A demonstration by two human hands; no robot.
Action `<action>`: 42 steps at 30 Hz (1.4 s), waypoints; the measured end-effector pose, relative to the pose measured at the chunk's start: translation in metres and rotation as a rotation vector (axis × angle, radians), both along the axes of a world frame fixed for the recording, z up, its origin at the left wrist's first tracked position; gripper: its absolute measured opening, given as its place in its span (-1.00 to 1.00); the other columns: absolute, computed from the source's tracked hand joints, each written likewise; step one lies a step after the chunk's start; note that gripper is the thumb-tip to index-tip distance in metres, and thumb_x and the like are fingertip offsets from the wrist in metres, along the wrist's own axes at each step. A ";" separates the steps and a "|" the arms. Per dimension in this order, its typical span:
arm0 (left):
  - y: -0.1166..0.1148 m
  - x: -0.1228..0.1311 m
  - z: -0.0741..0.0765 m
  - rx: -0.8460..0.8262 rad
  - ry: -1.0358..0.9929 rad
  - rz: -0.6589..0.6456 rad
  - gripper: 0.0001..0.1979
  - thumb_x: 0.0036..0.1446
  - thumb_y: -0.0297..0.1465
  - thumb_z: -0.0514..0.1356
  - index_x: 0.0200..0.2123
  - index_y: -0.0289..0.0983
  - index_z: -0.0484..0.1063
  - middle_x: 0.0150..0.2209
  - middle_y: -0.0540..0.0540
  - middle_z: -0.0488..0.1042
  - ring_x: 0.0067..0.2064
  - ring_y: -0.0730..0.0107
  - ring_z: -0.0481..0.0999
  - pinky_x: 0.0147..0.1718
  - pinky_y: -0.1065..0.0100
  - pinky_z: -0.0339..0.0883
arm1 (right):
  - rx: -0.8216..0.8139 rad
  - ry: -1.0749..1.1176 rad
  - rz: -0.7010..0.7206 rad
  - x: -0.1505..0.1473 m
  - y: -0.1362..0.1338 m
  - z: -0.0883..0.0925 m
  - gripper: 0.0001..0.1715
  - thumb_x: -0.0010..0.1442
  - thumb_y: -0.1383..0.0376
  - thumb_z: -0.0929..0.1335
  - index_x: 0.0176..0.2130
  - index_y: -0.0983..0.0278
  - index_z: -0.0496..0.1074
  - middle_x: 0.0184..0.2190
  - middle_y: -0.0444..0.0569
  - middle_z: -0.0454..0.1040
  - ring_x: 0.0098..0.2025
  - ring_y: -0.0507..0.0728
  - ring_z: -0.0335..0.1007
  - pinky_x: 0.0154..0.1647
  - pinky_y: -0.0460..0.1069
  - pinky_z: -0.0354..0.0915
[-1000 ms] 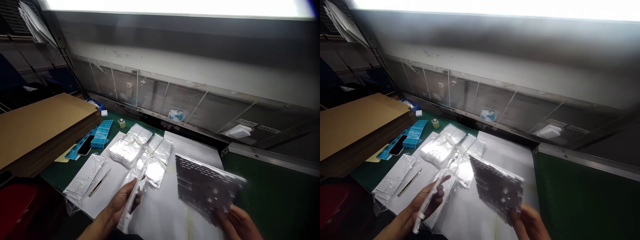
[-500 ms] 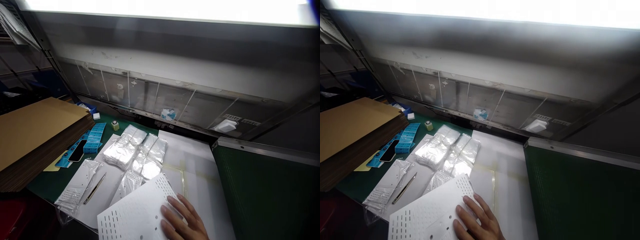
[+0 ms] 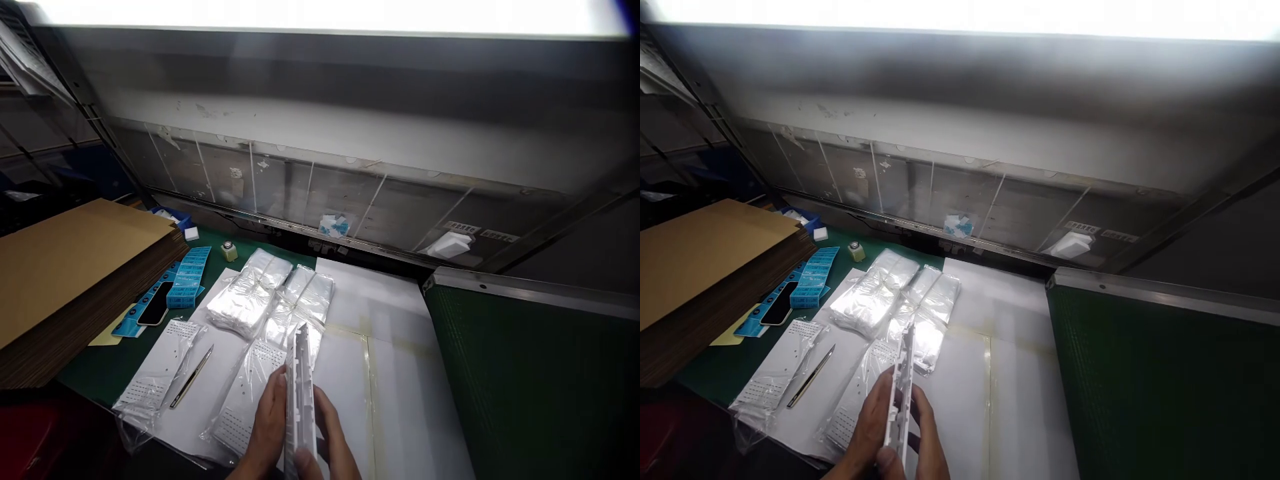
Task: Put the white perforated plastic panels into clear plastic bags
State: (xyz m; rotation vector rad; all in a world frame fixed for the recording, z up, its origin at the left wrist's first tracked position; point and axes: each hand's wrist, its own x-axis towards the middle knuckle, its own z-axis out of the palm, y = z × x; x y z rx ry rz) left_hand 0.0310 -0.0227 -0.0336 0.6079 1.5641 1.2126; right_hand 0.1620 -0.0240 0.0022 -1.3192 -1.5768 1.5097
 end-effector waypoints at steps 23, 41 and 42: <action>0.115 -0.018 -0.082 0.134 1.122 -0.903 -0.77 0.22 -0.41 -0.02 -0.34 -0.31 0.41 -0.33 -0.16 0.43 -0.20 0.16 0.41 -0.16 0.12 0.25 | -0.150 -0.705 -0.167 0.108 0.001 -0.121 -0.18 0.19 0.15 0.10 0.29 0.19 -0.43 -0.05 0.12 0.39 -0.31 0.22 0.45 -0.33 0.07 0.34; 0.143 -0.022 -0.102 0.037 1.111 -0.921 -0.79 0.21 -0.29 0.08 -0.30 -0.34 0.37 -0.33 -0.06 0.39 -0.28 0.33 0.41 -0.22 0.19 0.33 | -0.108 -0.632 -0.225 0.117 -0.001 -0.141 -0.20 0.22 0.04 0.08 0.30 0.21 -0.37 0.06 0.11 0.34 -0.15 0.24 0.43 -0.20 0.10 0.35; 0.143 -0.024 -0.098 0.045 1.067 -0.897 -0.79 0.21 -0.30 0.08 -0.29 -0.34 0.36 -0.34 -0.05 0.39 -0.29 0.33 0.40 -0.23 0.20 0.32 | -0.122 -0.600 -0.236 0.117 0.000 -0.138 -0.19 0.22 0.03 0.09 0.30 0.19 -0.39 0.07 0.09 0.34 -0.14 0.23 0.43 -0.16 0.10 0.34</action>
